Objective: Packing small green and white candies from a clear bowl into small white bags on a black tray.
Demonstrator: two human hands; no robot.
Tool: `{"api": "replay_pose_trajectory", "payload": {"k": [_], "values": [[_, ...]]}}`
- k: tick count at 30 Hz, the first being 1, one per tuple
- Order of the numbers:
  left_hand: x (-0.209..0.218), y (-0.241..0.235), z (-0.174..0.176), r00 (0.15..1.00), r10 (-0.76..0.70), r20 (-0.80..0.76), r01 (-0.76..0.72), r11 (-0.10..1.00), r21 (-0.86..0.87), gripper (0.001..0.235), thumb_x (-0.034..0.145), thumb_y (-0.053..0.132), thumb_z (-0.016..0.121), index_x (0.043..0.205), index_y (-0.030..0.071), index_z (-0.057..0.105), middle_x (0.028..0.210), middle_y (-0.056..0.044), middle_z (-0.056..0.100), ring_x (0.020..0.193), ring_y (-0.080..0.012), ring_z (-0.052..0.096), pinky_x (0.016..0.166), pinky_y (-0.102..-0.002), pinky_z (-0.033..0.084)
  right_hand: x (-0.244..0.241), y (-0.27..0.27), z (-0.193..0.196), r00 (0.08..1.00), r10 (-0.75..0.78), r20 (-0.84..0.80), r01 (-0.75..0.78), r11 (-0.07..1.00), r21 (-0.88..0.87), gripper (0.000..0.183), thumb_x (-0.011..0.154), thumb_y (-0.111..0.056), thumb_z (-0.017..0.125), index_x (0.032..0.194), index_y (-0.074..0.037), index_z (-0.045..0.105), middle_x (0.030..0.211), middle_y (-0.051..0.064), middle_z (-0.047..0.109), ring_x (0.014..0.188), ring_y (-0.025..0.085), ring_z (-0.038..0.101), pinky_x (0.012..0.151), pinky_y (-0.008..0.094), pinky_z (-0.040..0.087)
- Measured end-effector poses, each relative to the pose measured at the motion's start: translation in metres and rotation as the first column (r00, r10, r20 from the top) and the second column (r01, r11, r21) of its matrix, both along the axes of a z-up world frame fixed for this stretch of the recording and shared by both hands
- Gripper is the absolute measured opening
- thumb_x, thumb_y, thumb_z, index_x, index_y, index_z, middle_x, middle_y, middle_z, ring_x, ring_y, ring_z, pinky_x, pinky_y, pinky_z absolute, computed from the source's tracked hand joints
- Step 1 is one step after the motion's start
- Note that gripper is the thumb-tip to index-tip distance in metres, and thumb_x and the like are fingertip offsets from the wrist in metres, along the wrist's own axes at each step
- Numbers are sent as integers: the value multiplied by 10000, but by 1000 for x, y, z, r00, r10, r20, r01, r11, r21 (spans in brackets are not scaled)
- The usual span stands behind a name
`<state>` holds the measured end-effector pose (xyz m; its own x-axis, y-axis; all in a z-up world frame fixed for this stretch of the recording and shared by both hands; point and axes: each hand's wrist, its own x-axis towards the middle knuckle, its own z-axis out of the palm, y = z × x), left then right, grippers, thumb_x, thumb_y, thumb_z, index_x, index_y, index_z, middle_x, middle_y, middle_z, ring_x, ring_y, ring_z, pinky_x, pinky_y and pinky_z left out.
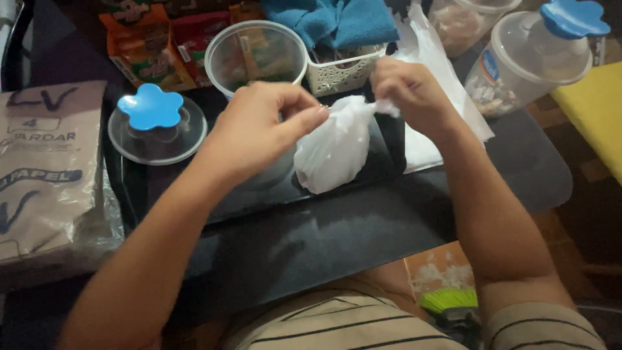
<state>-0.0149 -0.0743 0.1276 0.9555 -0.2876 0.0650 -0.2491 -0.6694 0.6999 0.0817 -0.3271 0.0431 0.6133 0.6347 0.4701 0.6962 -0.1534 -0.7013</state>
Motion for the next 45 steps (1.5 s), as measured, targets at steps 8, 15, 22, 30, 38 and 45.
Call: {"api": "replay_pose_trajectory", "payload": {"k": [8, 15, 22, 30, 38, 45], "values": [[-8, -3, -49, 999, 25, 32, -38, 857, 515, 550, 841, 617, 514, 1176, 187, 592, 846, -113, 695, 793, -377, 683, 667, -502, 519, -4, 9, 1, 991, -134, 22, 131, 912, -388, 332, 863, -311, 651, 769, 7, 670, 609, 192, 542, 548, 270, 488, 581, 408, 406], [16, -49, -115, 890, -97, 445, -131, 882, 453, 761, 603, 514, 798, 1146, 55, 528, 807, -52, 591, 674, -294, 678, 528, -495, 543, 13, -4, -21, 991, -129, 41, 134, 977, -166, 273, 959, -292, 615, 904, -34, 685, 742, 140, 588, 715, 255, 570, 708, 390, 438], [9, -18, -67, 913, -68, 402, -101, 917, 385, 136, 737, 150, 559, 841, 198, 632, 817, -39, 673, 764, -362, 653, 500, -518, 480, 10, -6, -23, 929, -316, 191, 360, 890, -279, 82, 935, -89, 655, 878, -33, 667, 789, 64, 604, 738, 153, 498, 696, 301, 361], [-19, 126, 37, 925, 302, 228, -353, 908, 226, 305, 747, 282, 622, 1049, 299, 669, 949, -73, 665, 821, -323, 622, 624, -452, 454, 0, -4, -16, 906, -334, 259, 403, 867, -293, 80, 1000, -81, 695, 942, -26, 693, 843, 69, 634, 761, 151, 526, 741, 305, 381], [8, 247, -16, 914, 389, 111, -401, 909, 111, 346, 805, 160, 507, 1103, 255, 657, 983, -37, 648, 810, -236, 581, 641, -371, 434, -2, 4, -16, 913, -294, 282, 384, 853, -353, 115, 991, -104, 700, 947, 2, 694, 849, 97, 641, 762, 183, 551, 735, 322, 402], [31, 321, -83, 908, 419, 2, -419, 908, 9, 413, 856, 51, 409, 1150, 217, 648, 1011, -6, 631, 800, -162, 543, 655, -301, 415, -5, 11, -14, 933, -294, 206, 355, 838, -414, 86, 943, -92, 692, 966, -9, 696, 868, 101, 663, 763, 176, 584, 691, 313, 431]]}}
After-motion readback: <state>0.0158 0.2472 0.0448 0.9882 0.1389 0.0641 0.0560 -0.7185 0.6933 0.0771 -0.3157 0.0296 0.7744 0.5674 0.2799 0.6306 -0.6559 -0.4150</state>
